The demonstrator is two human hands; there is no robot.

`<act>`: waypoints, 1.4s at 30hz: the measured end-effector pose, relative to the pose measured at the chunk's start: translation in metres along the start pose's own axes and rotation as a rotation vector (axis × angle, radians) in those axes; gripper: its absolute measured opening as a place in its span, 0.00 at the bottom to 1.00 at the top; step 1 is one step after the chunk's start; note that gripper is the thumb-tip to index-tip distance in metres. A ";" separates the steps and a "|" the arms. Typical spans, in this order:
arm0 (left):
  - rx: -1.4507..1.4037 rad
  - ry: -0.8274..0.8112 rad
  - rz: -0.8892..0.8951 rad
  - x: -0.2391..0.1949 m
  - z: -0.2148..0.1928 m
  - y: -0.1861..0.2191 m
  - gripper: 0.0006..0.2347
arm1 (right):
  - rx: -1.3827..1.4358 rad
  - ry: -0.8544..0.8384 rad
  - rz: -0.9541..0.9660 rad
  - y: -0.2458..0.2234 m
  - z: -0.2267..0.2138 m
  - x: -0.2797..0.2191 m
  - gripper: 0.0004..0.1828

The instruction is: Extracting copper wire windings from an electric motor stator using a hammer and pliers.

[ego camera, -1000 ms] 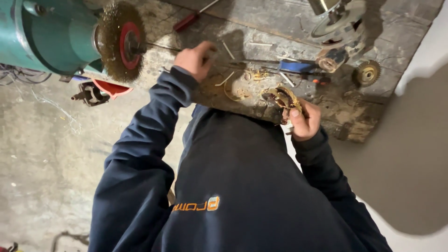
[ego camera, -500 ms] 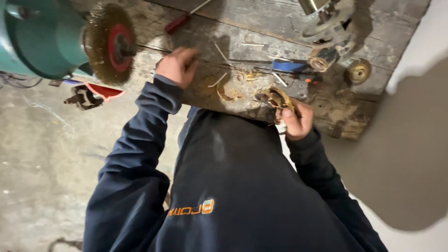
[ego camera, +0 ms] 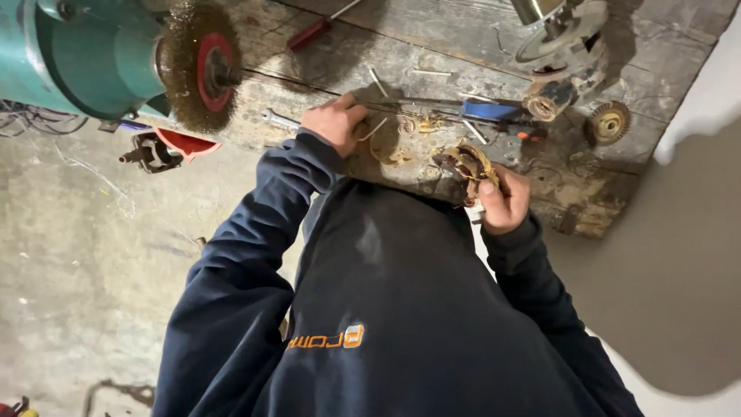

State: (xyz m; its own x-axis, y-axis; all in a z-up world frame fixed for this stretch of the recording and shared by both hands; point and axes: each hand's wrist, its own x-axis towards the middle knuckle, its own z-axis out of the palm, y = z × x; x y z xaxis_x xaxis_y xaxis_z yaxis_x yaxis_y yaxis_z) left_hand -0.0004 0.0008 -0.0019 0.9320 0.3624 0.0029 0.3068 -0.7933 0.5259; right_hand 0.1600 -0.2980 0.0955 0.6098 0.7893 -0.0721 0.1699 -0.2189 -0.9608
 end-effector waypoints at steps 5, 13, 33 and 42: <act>0.060 -0.058 -0.037 0.003 -0.008 0.000 0.09 | 0.035 0.002 0.018 0.000 -0.002 -0.001 0.24; 0.175 -0.052 0.012 0.002 0.012 -0.004 0.08 | 0.010 -0.004 -0.003 -0.002 -0.002 0.000 0.25; -0.343 0.163 -0.134 0.012 -0.032 -0.028 0.08 | 0.010 0.014 0.011 0.001 -0.003 -0.003 0.23; 0.059 -0.038 0.117 -0.002 -0.011 -0.024 0.14 | 0.034 0.015 -0.006 0.005 0.001 -0.002 0.24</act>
State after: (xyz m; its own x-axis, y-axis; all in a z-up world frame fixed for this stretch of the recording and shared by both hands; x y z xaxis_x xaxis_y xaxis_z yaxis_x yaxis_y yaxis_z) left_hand -0.0114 0.0248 -0.0056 0.9683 0.2482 0.0286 0.2057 -0.8568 0.4728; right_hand 0.1591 -0.3003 0.0910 0.6203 0.7819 -0.0625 0.1475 -0.1946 -0.9697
